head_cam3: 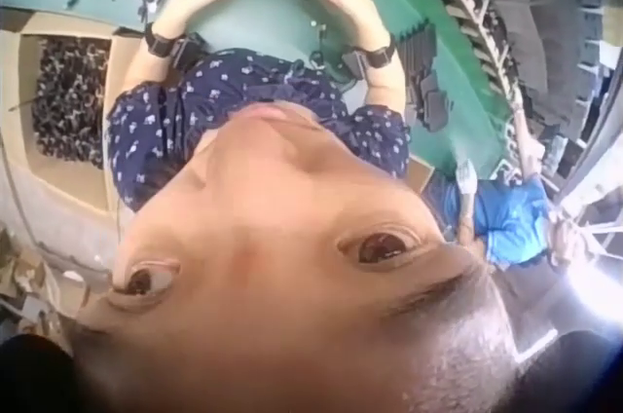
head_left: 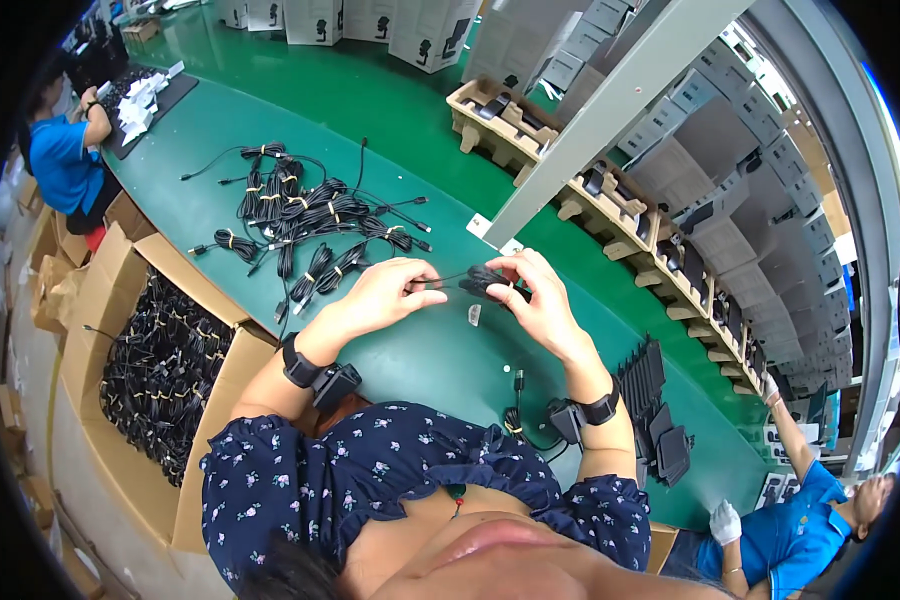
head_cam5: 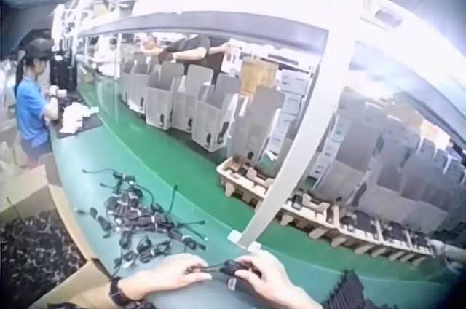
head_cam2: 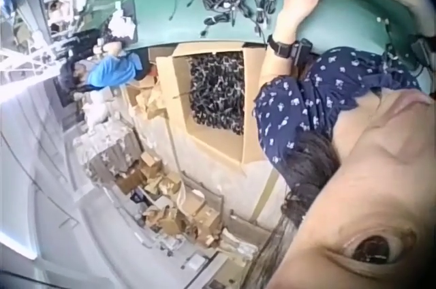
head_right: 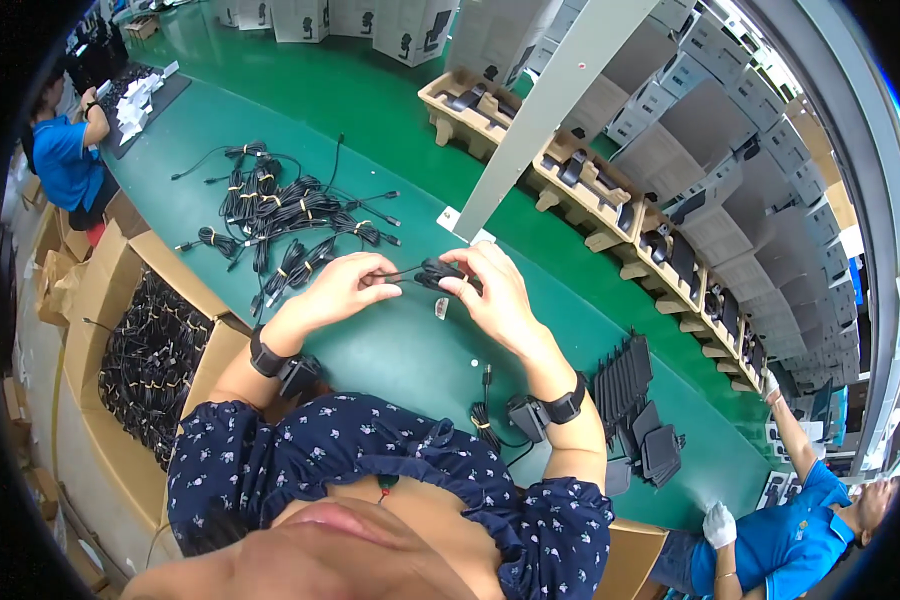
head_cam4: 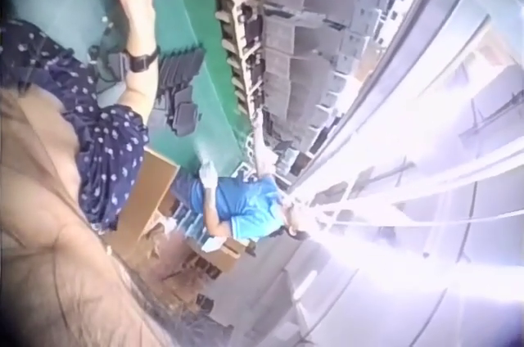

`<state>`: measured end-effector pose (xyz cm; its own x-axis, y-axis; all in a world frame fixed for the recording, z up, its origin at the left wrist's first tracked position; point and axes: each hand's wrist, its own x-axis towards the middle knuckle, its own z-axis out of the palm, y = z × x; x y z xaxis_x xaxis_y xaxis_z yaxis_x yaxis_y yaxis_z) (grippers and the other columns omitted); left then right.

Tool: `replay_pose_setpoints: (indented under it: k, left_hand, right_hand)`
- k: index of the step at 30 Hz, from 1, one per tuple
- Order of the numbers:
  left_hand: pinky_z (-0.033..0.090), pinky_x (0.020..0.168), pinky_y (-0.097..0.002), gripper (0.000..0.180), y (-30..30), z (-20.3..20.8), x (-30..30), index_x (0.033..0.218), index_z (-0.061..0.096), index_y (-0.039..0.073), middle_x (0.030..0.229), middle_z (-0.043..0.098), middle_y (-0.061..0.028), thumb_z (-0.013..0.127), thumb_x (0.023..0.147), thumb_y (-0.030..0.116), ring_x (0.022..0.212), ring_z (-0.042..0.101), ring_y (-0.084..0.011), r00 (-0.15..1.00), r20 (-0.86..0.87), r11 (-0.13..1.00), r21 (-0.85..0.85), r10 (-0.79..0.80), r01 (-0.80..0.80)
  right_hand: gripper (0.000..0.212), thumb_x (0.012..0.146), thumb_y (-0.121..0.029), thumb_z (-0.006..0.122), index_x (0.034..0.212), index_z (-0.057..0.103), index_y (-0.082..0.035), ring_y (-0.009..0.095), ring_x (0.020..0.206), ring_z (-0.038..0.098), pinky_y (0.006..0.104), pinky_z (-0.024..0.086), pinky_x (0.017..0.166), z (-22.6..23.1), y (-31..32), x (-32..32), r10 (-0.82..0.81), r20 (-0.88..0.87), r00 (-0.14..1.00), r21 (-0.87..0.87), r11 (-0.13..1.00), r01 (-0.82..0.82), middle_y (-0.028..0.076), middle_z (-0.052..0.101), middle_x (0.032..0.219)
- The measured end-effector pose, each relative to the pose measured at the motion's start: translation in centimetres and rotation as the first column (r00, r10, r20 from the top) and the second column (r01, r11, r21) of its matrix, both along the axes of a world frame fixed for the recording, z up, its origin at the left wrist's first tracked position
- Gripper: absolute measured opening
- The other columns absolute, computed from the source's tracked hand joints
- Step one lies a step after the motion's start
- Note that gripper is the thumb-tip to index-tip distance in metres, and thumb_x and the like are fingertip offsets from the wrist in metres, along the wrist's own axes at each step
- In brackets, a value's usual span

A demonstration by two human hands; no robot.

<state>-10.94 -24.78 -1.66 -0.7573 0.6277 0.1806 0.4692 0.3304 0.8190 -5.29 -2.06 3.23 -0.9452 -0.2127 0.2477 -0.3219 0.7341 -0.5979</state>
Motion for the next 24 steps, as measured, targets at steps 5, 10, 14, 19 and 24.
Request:
replay_pose_setpoints:
  k: [5,10,14,19,24]
  left_hand:
    - [0.044,0.064,-0.0303,0.015,-0.8,1.0,-0.9,0.08,0.058,0.002,0.075,0.056,-0.008,0.066,0.077,0.015,0.072,0.055,-0.0188,0.997,0.012,0.994,-0.073,-0.078,0.079]
    - [0.045,0.065,-0.0293,0.012,-0.2,1.1,-0.9,0.08,0.054,0.002,0.077,0.058,-0.0082,0.06,0.081,0.012,0.072,0.056,-0.0182,0.935,-0.346,0.981,0.192,0.083,-0.016]
    - [0.046,0.079,-0.0315,0.011,1.3,0.1,-0.7,0.093,0.045,0.002,0.093,0.059,-0.0129,0.048,0.091,0.012,0.091,0.055,-0.0172,0.968,0.25,0.903,0.421,-0.023,-0.087]
    - [0.045,0.086,-0.0301,0.022,5.2,-1.0,1.3,0.105,0.042,0.003,0.105,0.056,-0.0126,0.039,0.095,0.023,0.096,0.057,-0.0175,0.87,0.386,0.739,0.673,-0.305,-0.04]
    - [0.041,0.055,-0.0212,0.034,5.4,-0.5,1.5,0.114,0.039,0.008,0.077,0.052,-0.0029,0.04,0.094,0.035,0.056,0.048,-0.0101,0.411,0.612,0.692,0.719,-0.676,0.068]
  right_hand:
    - [0.029,0.072,-0.027,0.068,0.094,0.061,-0.009,0.019,0.076,0.052,0.0316,0.042,0.068,0.2,0.6,0.3,0.048,0.122,0.991,0.101,0.993,-0.06,0.004,0.053,0.078]
    - [0.035,0.067,-0.031,0.071,0.091,0.062,-0.008,0.02,0.075,0.054,0.0319,0.044,0.066,0.0,0.7,0.5,0.053,-0.012,0.999,0.267,0.962,-0.048,0.004,0.055,0.078]
    - [0.026,0.072,-0.02,0.07,0.091,0.06,-0.004,0.018,0.074,0.054,0.0274,0.044,0.063,0.8,0.5,0.1,-0.052,-0.089,0.995,0.002,0.999,0.053,0.005,0.053,0.078]
    - [0.017,0.083,-0.015,0.062,0.094,0.058,-0.002,0.007,0.073,0.052,0.0207,0.043,0.064,0.0,-1.1,-0.3,0.013,0.159,0.987,-0.64,0.763,0.093,-0.001,0.057,0.079]
    - [0.048,0.073,-0.012,0.068,0.116,0.049,-0.004,0.02,0.093,0.052,0.0305,0.043,0.081,-0.1,-1.3,0.5,-0.249,-0.283,0.926,-0.221,0.957,0.189,0.011,0.052,0.106]
